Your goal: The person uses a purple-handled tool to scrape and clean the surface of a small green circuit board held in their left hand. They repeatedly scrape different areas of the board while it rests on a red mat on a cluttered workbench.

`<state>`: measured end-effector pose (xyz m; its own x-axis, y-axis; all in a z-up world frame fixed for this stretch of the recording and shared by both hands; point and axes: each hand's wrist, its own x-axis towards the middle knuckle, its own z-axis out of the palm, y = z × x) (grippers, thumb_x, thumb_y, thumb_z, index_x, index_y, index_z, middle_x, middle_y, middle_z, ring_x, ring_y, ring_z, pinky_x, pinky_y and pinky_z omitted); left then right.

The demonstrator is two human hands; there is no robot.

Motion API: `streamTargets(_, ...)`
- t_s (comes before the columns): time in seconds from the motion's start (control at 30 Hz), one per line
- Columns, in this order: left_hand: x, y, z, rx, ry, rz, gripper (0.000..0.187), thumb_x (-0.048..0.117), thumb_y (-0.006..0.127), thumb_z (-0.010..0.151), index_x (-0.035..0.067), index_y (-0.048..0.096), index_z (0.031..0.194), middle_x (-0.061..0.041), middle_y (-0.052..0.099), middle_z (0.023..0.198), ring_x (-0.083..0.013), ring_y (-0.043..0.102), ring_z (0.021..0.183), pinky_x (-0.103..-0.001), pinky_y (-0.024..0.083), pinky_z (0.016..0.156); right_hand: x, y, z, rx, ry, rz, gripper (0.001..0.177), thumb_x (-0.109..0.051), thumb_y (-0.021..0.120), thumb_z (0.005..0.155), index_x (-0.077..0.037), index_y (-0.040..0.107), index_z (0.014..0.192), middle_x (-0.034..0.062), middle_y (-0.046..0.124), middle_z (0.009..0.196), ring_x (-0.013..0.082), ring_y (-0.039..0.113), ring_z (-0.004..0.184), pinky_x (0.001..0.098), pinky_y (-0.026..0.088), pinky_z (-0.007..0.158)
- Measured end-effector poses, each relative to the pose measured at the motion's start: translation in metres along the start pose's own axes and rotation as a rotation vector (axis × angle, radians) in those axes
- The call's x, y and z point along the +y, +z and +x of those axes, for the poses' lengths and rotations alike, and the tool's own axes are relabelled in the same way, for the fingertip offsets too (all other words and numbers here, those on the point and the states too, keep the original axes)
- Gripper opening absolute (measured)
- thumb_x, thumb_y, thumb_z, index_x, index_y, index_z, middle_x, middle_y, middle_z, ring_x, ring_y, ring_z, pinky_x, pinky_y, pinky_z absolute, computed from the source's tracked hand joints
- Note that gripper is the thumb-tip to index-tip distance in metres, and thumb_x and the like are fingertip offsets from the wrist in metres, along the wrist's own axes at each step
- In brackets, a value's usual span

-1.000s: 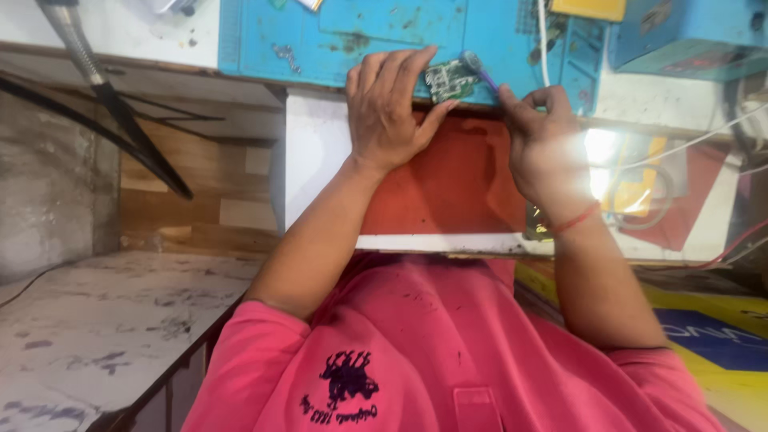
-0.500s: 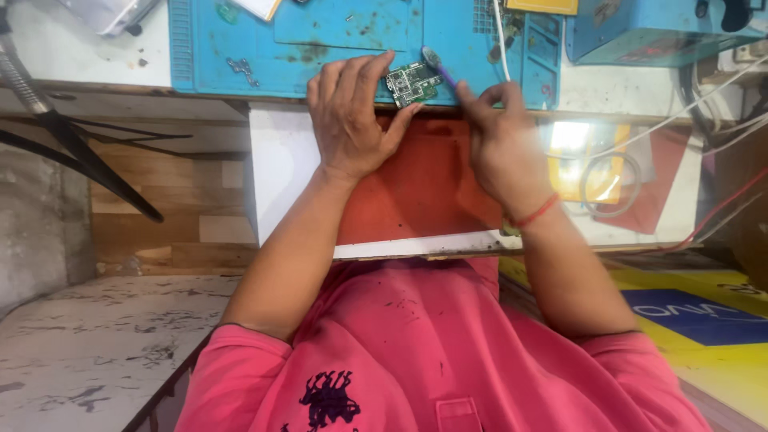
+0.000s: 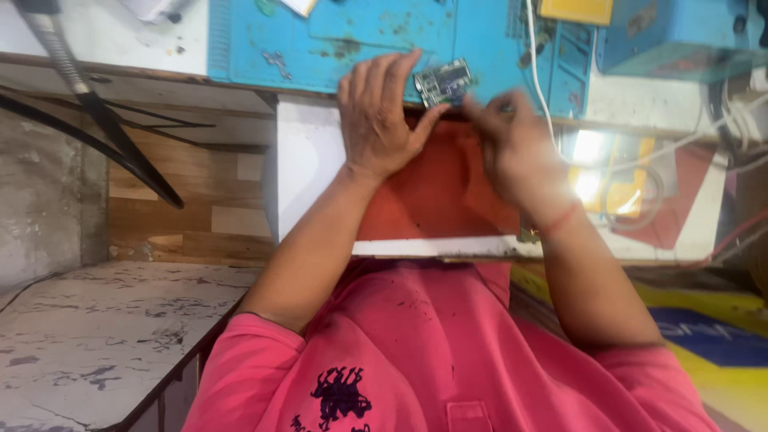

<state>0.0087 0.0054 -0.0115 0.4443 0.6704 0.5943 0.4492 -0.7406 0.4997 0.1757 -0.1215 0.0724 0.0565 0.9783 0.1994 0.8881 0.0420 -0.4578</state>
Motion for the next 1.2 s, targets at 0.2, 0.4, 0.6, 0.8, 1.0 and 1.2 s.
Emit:
streamTargets(0.2, -0.001, 0.001, -0.001, -0.015, -0.003, -0.003, 0.076, 0.048, 0.087, 0.09, 0.014, 0.047, 0.145, -0.004, 0.06, 0.129, -0.0265, 0.053, 0.122, -0.044, 0.037, 0.103, 0.011, 0.004, -0.006, 0.009, -0.043, -0.024, 0.04, 0.003, 0.061, 0.098, -0.008, 0.071, 0.136, 0.0181, 0.06, 0.109, 0.0359, 0.065, 0.089, 0.0438, 0.053, 0.076)
streamTargets(0.4, 0.001, -0.003, -0.004, 0.011, 0.009, -0.024, 0.073, 0.048, 0.087, 0.09, 0.014, 0.05, 0.143, -0.004, 0.061, 0.129, -0.0263, 0.053, 0.122, -0.045, 0.037, 0.105, 0.011, 0.008, -0.009, 0.095, -0.004, -0.074, 0.039, 0.003, 0.062, 0.101, -0.007, 0.07, 0.138, 0.02, 0.06, 0.113, 0.0353, 0.064, 0.089, 0.043, 0.052, 0.074)
streamTargets(0.6, 0.0, -0.005, 0.0, -0.012, 0.012, 0.002, 0.068, 0.046, 0.085, 0.09, 0.016, 0.054, 0.142, -0.001, 0.063, 0.128, -0.0248, 0.054, 0.123, -0.045, 0.037, 0.106, 0.008, 0.007, -0.016, 0.114, 0.036, -0.017, 0.035, 0.002, 0.062, 0.103, -0.008, 0.072, 0.135, 0.0178, 0.059, 0.111, 0.0311, 0.064, 0.092, 0.0413, 0.053, 0.078)
streamTargets(0.8, -0.008, -0.005, 0.006, 0.012, 0.035, -0.019, 0.069, 0.05, 0.084, 0.09, 0.015, 0.054, 0.141, -0.002, 0.063, 0.129, -0.0252, 0.055, 0.121, -0.044, 0.037, 0.102, 0.01, 0.014, -0.021, 0.121, 0.008, -0.047, 0.031, 0.0, 0.065, 0.105, -0.008, 0.072, 0.134, 0.0176, 0.061, 0.11, 0.0327, 0.065, 0.092, 0.0417, 0.052, 0.076)
streamTargets(1.0, -0.007, -0.002, 0.002, 0.01, 0.03, -0.012, 0.068, 0.045, 0.084, 0.087, 0.018, 0.054, 0.142, 0.0, 0.063, 0.13, -0.0226, 0.055, 0.124, -0.044, 0.038, 0.107, 0.014, 0.014, -0.02, 0.077, -0.027, -0.017, 0.04, 0.005, 0.063, 0.099, -0.008, 0.071, 0.137, 0.0187, 0.061, 0.109, 0.0334, 0.064, 0.09, 0.0421, 0.052, 0.076)
streamTargets(1.2, -0.005, 0.001, 0.003, 0.004, 0.036, -0.003, 0.071, 0.047, 0.087, 0.085, 0.018, 0.054, 0.141, 0.0, 0.061, 0.129, -0.0231, 0.054, 0.123, -0.045, 0.036, 0.108, 0.013, 0.012, -0.023, 0.104, -0.021, 0.036, 0.042, 0.006, 0.063, 0.099, -0.007, 0.069, 0.139, 0.0195, 0.059, 0.112, 0.0328, 0.063, 0.093, 0.041, 0.053, 0.08)
